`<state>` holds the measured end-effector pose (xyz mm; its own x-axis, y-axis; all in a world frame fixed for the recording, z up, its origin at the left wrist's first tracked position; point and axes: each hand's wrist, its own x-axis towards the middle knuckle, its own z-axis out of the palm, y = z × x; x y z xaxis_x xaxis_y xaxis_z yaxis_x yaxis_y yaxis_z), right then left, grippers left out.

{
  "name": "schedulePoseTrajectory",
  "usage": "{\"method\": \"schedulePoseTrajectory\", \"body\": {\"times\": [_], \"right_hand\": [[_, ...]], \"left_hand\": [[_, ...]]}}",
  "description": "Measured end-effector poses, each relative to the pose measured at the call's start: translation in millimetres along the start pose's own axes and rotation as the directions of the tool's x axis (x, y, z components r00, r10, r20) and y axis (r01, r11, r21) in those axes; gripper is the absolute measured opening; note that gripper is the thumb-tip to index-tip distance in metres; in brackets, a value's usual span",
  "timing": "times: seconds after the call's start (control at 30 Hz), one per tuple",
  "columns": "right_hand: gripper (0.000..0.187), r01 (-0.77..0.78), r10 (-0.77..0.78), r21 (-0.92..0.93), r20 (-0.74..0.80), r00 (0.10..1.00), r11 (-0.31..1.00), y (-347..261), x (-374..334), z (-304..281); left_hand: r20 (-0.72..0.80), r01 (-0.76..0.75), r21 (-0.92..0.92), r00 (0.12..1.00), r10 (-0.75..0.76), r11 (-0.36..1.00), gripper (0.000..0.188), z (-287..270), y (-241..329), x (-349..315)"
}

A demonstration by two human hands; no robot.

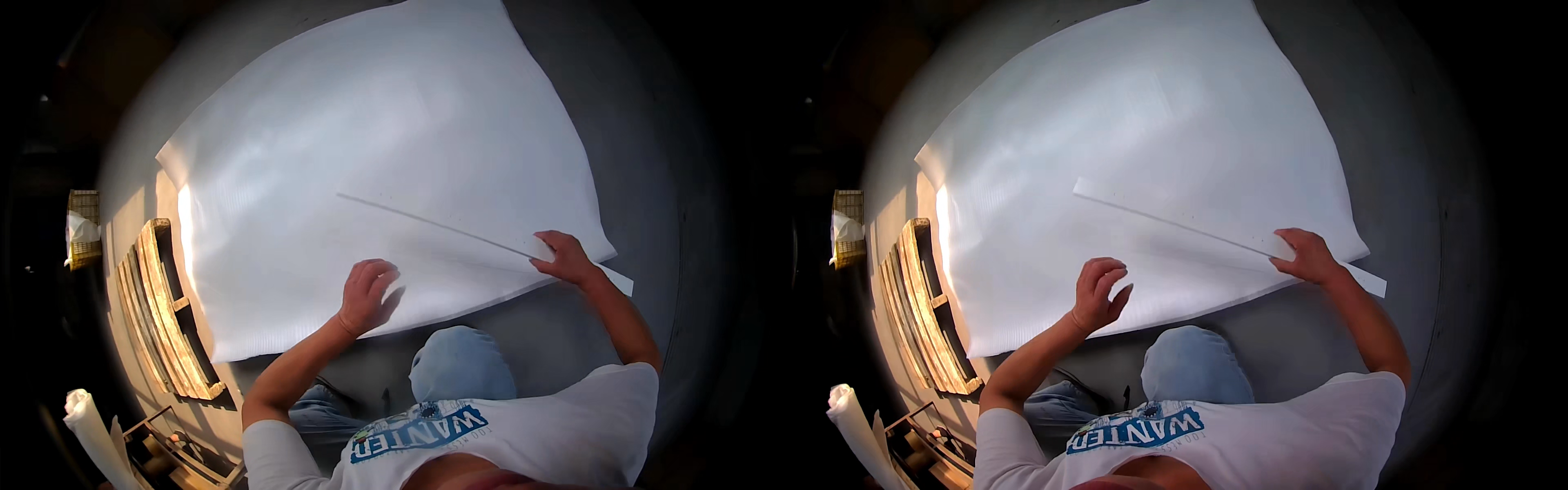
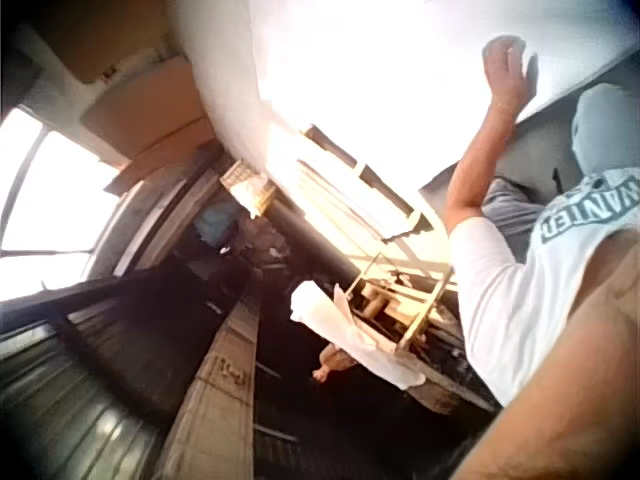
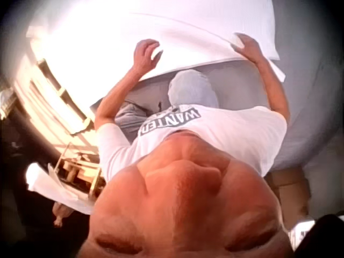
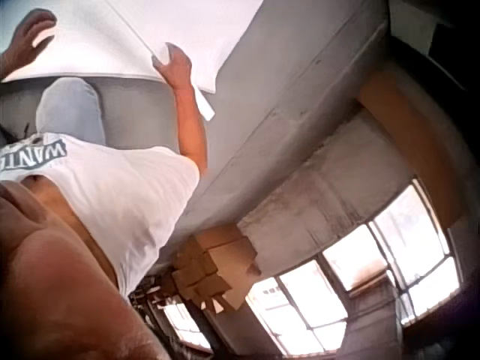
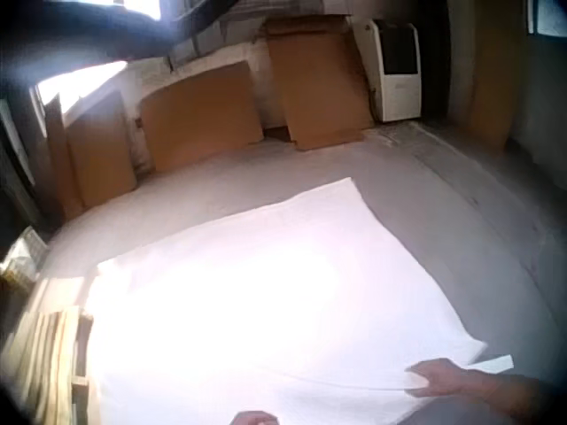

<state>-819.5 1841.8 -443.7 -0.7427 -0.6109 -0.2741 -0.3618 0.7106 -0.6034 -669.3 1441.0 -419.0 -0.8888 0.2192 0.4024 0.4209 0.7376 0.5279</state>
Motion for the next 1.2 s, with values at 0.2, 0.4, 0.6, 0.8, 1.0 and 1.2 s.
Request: {"method": "schedulePoseTrajectory", "body": {"times": [0.2,0.4,0.6,0.8,1.0,1.2], "right_hand": [[0.06,-0.049,-0.202,-0.509,-0.426,0.882,0.859,-40,200,-120],[0.036,-0.313,-0.229,-0.702,-0.563,0.794,0.639,-145,359,-170],[0.023,-0.374,-0.216,-0.836,-0.483,0.848,0.401,-174,421,-167],[0.022,-0.339,-0.194,-0.875,-0.42,0.886,0.345,-158,434,-172],[0.023,-0.382,-0.182,-0.828,-0.485,0.856,0.411,-155,412,-165],[0.028,-0.357,-0.057,-0.522,-0.621,0.782,0.775,-118,381,-172]], "left_hand": [[0.489,-0.054,0.163,0.872,-0.033,0.985,0.058,74,42,-59],[0.382,0.306,0.353,0.816,-0.435,0.884,0.066,114,18,-49],[0.344,0.375,0.335,0.805,-0.483,0.864,0.062,112,5,-66],[0.272,0.347,0.457,0.822,-0.5,0.819,0.052,129,-14,-94],[0.219,0.362,0.528,0.816,-0.535,0.768,0.048,123,-33,-93],[0.505,0.2,0.157,0.825,-0.253,0.967,0.054,87,14,-67]]}}
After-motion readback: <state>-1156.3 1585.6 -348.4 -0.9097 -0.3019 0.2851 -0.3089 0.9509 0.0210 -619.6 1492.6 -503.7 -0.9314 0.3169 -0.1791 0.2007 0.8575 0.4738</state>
